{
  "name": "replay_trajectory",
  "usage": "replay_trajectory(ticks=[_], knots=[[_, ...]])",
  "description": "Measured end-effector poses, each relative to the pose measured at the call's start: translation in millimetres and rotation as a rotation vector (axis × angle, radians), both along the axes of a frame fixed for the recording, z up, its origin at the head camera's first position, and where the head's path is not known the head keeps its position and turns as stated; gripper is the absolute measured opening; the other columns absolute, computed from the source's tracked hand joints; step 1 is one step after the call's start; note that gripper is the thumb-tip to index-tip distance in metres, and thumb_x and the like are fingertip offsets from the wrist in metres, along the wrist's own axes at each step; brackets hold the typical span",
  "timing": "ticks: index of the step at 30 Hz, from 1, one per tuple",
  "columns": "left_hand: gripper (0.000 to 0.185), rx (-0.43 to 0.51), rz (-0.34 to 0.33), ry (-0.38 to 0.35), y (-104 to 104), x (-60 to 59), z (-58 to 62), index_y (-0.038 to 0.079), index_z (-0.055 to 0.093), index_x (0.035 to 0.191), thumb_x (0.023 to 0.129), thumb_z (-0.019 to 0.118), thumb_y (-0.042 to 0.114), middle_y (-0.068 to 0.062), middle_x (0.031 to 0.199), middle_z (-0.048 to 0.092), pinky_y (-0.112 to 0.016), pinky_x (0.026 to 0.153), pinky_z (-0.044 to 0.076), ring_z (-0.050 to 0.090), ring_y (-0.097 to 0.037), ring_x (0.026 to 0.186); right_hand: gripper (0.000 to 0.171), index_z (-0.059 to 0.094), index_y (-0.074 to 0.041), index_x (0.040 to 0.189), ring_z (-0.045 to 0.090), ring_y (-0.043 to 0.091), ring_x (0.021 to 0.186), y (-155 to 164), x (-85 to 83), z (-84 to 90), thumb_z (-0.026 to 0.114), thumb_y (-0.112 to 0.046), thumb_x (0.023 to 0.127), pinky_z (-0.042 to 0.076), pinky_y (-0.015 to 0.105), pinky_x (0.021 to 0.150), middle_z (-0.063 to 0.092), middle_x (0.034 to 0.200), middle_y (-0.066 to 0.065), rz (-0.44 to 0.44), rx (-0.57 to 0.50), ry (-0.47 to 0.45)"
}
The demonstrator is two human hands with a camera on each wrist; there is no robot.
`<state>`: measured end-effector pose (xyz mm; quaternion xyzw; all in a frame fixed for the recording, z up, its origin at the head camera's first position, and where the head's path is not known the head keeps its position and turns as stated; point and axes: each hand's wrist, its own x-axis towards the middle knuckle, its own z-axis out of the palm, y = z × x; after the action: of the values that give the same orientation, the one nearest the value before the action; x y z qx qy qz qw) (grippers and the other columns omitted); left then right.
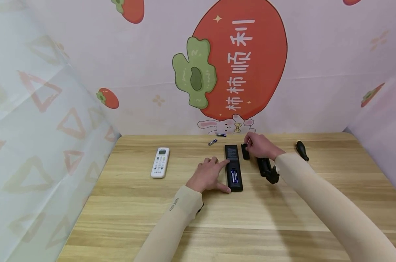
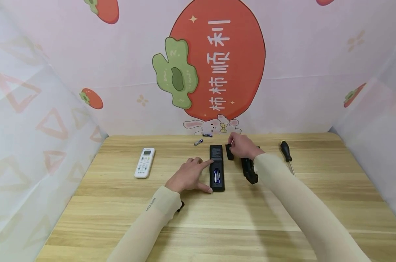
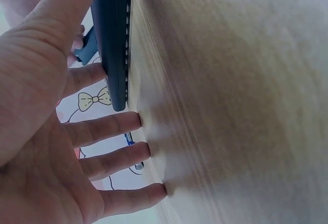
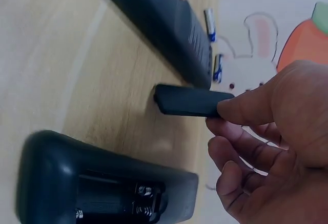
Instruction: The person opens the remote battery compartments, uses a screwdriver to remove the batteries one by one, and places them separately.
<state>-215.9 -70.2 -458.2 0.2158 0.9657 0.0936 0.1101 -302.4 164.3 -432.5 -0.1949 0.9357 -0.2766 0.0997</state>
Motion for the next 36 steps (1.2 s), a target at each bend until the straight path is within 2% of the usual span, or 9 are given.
replay_trajectory(ticks=[5, 12, 19, 23, 26, 31, 36], knots=[[0.104, -0.008, -0.006, 0.0, 3, -1.0, 0.5, 0.031, 0.042, 0.156, 0.068, 0.083, 0.069, -0.009, 0.139, 0.052, -0.054, 0.103, 0.044, 0.046, -0.032, 0.128, 0.02, 0.056, 0.006, 0.112, 0.061, 0.028, 0.083, 2, -9.2, -2.6, 0.054, 0.003, 0.092, 0.054, 0.043, 0.077, 0.067, 0.101, 0.018, -0.053, 0.048, -0.054], [0.103, -0.004, 0.0, -0.007, 3, -1.6, 0.5, 0.031, 0.042, 0.156, 0.069, 0.083, 0.067, -0.009, 0.139, 0.052, -0.054, 0.105, 0.043, 0.046, -0.031, 0.129, 0.02, 0.058, 0.006, 0.112, 0.059, 0.03, 0.085, 1, -18.2, -4.6, 0.059, -0.001, 0.093, 0.053, 0.045, 0.082, 0.065, 0.104, 0.02, -0.08, 0.088, -0.058], [0.104, 0.001, -0.004, -0.006, 3, -1.1, -0.3, 0.031, 0.042, 0.156, 0.069, 0.083, 0.067, -0.008, 0.138, 0.053, -0.055, 0.106, 0.042, 0.046, -0.031, 0.128, 0.025, 0.056, 0.007, 0.116, 0.057, 0.032, 0.087, 1, -20.6, -8.1, 0.054, -0.004, 0.093, 0.052, 0.044, 0.081, 0.062, 0.107, 0.021, -0.14, 0.124, -0.061], [0.104, 0.0, -0.002, -0.007, 3, -0.6, -0.3, 0.031, 0.042, 0.156, 0.068, 0.084, 0.068, -0.009, 0.138, 0.052, -0.055, 0.106, 0.042, 0.046, -0.032, 0.129, 0.027, 0.056, 0.007, 0.116, 0.057, 0.033, 0.088, 5, -19.8, -8.9, 0.056, -0.005, 0.092, 0.053, 0.046, 0.082, 0.062, 0.107, 0.022, -0.152, 0.117, -0.03], [0.104, 0.006, 0.002, -0.015, 2, -0.2, -0.4, 0.031, 0.042, 0.156, 0.068, 0.084, 0.067, -0.009, 0.139, 0.052, -0.055, 0.106, 0.042, 0.046, -0.032, 0.129, 0.026, 0.057, 0.007, 0.114, 0.057, 0.033, 0.088, 11, -16.2, -9.4, 0.058, -0.006, 0.092, 0.053, 0.047, 0.082, 0.062, 0.105, 0.022, -0.13, 0.124, 0.03], [0.103, 0.011, 0.012, -0.024, 1, 0.5, -0.7, 0.031, 0.042, 0.156, 0.068, 0.085, 0.066, -0.009, 0.14, 0.052, -0.055, 0.107, 0.04, 0.045, -0.032, 0.13, 0.023, 0.06, 0.007, 0.109, 0.054, 0.035, 0.092, 22, -4.7, -8.5, 0.062, -0.008, 0.092, 0.049, 0.051, 0.085, 0.059, 0.103, 0.022, -0.088, 0.131, 0.155], [0.103, 0.015, 0.014, -0.022, 0, 1.6, 0.4, 0.031, 0.042, 0.156, 0.069, 0.085, 0.066, -0.009, 0.141, 0.051, -0.056, 0.109, 0.039, 0.045, -0.033, 0.132, 0.025, 0.061, 0.006, 0.11, 0.052, 0.037, 0.095, 35, 10.4, -3.4, 0.066, -0.011, 0.092, 0.047, 0.053, 0.086, 0.057, 0.106, 0.024, -0.116, 0.115, 0.202]])
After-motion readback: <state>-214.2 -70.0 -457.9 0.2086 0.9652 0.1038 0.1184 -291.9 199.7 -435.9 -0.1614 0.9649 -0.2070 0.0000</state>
